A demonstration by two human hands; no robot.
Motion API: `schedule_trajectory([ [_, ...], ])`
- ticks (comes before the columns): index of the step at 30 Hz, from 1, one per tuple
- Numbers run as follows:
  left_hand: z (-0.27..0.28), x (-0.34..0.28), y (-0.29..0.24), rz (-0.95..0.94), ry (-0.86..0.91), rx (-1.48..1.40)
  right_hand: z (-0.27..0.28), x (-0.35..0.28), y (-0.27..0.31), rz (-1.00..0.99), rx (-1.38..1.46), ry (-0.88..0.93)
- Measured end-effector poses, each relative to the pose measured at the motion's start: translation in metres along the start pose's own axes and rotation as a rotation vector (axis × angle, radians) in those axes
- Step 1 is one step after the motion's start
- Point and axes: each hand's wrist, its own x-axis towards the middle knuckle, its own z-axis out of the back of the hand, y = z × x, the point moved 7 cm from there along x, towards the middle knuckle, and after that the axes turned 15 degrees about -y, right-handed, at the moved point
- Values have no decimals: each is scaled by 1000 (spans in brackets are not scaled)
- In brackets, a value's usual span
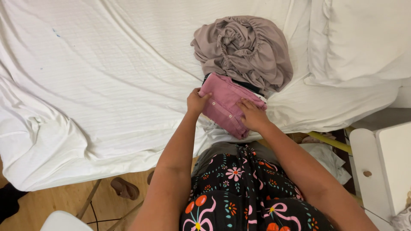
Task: The person folds various garments on a bed and places them into a wardrobe. They handle items including a pink shirt, a brown top, a black top, a checkered shirt, a pink sequined top, a pink shirt, a Nike top, a beige top, and a black sequined top, folding each one by hand before storing it.
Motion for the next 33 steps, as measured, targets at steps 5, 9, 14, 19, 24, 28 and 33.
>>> schedule_trajectory([
  [5, -7, -17, -28, 5, 152, -197, 25, 6, 16, -46, 40, -59],
  [9, 15, -51, -83, -141, 201, -174, 87, 12, 59, 59, 147, -337],
  [14, 47, -80, -149, -580, 138, -142, 150, 25, 110, 357, -15, -389],
  [19, 95, -120, -205, -753, 91, -9, 212, 10, 150, 621, -15, -403],
  [24, 138, -163, -237, -673, -158, 40, 227, 11, 144, 432, 214, -17],
  [28, 156, -205, -238, -597, -461, 37, 207, 12, 121, 465, 280, 124],
  [33, 153, -267, -202, -422, -902, -154, 176, -1, 118, 370, 573, 360],
])
